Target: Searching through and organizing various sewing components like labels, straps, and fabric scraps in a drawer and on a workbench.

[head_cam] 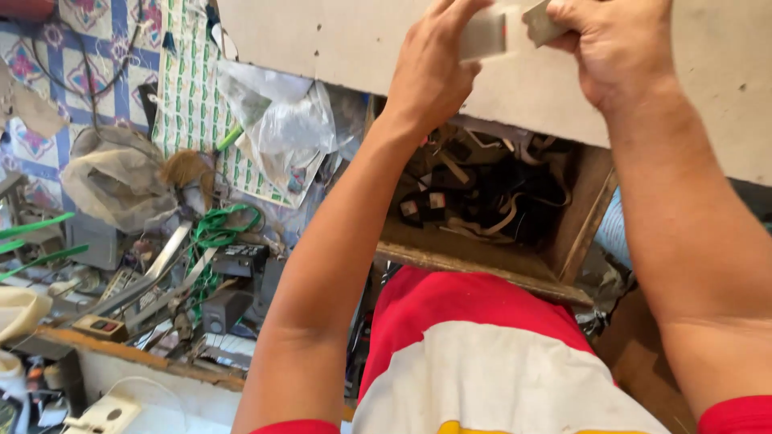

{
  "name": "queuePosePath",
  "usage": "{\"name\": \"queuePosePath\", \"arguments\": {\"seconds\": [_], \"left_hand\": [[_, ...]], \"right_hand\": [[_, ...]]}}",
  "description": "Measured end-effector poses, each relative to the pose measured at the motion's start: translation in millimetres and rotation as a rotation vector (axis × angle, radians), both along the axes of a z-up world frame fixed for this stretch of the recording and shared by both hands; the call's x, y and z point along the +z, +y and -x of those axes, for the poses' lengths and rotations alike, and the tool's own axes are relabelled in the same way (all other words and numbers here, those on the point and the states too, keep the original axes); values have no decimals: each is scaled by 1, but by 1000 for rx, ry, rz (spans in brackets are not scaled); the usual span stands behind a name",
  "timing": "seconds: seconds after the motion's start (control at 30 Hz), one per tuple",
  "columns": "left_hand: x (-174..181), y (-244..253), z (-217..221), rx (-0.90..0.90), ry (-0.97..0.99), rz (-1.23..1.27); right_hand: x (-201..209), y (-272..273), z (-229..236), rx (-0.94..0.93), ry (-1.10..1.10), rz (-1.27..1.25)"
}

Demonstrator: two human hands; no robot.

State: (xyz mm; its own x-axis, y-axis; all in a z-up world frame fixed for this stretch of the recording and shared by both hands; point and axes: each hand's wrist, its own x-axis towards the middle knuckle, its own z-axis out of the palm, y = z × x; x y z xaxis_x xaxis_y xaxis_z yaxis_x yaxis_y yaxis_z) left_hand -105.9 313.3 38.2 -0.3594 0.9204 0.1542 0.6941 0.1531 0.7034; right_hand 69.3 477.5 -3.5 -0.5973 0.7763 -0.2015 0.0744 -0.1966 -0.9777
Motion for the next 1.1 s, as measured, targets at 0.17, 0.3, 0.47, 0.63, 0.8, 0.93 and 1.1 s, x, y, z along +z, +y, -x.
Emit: {"name": "queuePosePath", "arguments": {"seconds": [0.17, 0.3, 0.47, 0.63, 0.8, 0.93, 1.1], "left_hand": [[-5, -8, -3, 24, -136, -45], [-14, -8, -8, 86, -131, 4], [-37, -9, -7, 188, -104, 59], [-39, -13, -6, 176, -93, 9], [-28, -25, -18, 219, 132, -209], [13, -39, -50, 232, 141, -474], [-15, -39, -49, 361, 118, -264]], "right_hand": [[64, -22, 12, -4, -14, 77], [68, -24, 8, 65, 51, 247], [78, -28, 4, 141, 67, 215], [82, -29, 2, 114, 98, 303], [91, -35, 3, 124, 115, 301], [104, -45, 1, 141, 157, 328], [104, -48, 3, 141, 116, 317]]}}
